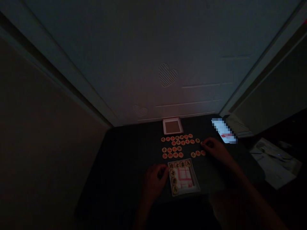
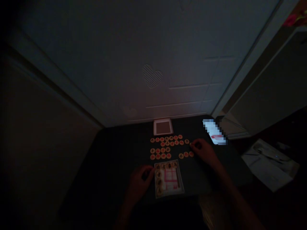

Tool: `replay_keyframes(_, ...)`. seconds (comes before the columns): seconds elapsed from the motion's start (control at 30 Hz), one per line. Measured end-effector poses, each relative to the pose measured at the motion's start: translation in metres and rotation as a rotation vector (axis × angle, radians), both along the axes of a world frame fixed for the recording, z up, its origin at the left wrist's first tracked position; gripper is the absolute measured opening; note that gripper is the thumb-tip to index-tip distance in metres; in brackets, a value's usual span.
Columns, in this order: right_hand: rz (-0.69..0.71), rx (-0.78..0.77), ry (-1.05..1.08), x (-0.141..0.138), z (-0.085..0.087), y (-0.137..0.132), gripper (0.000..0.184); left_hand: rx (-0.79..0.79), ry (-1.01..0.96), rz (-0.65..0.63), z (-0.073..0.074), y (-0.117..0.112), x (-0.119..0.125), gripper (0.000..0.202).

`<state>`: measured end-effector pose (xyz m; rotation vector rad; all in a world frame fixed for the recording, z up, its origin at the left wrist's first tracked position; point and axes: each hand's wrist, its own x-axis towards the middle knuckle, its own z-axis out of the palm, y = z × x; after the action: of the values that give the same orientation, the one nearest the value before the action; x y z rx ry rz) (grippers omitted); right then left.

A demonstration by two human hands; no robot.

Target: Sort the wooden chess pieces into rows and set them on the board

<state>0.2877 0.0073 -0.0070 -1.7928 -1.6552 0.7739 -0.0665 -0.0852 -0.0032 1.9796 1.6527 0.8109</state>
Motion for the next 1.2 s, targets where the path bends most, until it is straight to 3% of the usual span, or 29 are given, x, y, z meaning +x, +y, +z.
replay_keyframes(0.47,0.021,0.024,0.014,0.001,0.004,-0.001,0.030,-0.001,0.009,0.014,0.001,0.001,0.000,0.021)
replay_keyframes(1.2,0.097,0.088,0.041,0.011,-0.003,0.006,0.020,-0.041,0.086,0.023,0.002,0.005,0.002,0.031)
